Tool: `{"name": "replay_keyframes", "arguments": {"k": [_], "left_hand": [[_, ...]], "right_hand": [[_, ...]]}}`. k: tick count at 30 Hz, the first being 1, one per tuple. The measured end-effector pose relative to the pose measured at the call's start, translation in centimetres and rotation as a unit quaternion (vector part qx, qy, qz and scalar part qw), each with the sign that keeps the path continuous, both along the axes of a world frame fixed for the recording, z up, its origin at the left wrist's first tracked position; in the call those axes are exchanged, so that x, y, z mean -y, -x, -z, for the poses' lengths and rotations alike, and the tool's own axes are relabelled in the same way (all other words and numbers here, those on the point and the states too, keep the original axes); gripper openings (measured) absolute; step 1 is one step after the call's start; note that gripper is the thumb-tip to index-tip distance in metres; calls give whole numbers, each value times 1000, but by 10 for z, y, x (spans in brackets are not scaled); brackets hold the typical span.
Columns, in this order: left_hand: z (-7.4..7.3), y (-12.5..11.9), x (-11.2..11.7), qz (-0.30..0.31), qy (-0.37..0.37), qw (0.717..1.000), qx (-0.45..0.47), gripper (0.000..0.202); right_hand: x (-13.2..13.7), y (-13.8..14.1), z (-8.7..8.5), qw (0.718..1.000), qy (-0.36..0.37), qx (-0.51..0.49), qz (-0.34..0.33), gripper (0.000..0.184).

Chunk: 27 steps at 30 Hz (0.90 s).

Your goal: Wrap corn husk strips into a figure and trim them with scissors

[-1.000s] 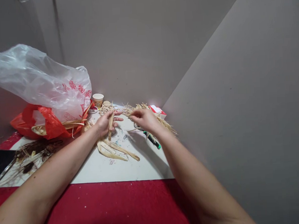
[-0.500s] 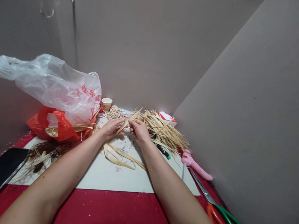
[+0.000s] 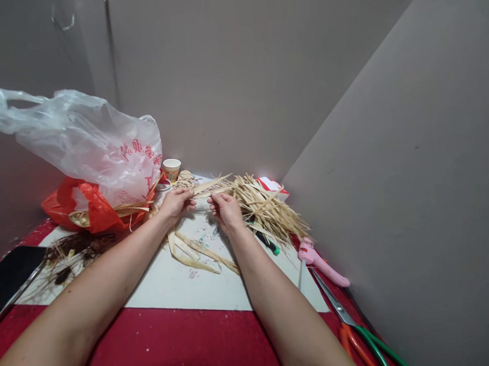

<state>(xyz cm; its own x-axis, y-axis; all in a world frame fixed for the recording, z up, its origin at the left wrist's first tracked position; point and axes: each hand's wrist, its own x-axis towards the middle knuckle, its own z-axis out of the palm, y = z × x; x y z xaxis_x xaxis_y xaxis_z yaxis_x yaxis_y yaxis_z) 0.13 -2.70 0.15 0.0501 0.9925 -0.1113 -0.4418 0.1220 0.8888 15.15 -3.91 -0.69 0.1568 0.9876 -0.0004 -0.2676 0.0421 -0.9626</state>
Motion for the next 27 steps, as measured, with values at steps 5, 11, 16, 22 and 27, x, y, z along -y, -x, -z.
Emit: {"name": "replay_keyframes", "arguments": {"k": [5,11,16,22,27], "left_hand": [[-3,4,-3,-59,8,998,17,12],[-3,11,-5,-117,18,993,11,10],[0,11,-7,-124,25,992,6,9],[4,8,-10,-90,24,996,-6,20],[4,7,-8,-80,11,997,-9,17]], "right_hand": [[1,-2,-1,1000,-14,-5,5,31],[-1,-4,-5,995,-68,-37,70,30],[0,-7,-16,988,-82,-77,105,29],[12,-42,-71,940,-196,-29,277,17],[29,-96,-103,806,-326,181,460,4]]}}
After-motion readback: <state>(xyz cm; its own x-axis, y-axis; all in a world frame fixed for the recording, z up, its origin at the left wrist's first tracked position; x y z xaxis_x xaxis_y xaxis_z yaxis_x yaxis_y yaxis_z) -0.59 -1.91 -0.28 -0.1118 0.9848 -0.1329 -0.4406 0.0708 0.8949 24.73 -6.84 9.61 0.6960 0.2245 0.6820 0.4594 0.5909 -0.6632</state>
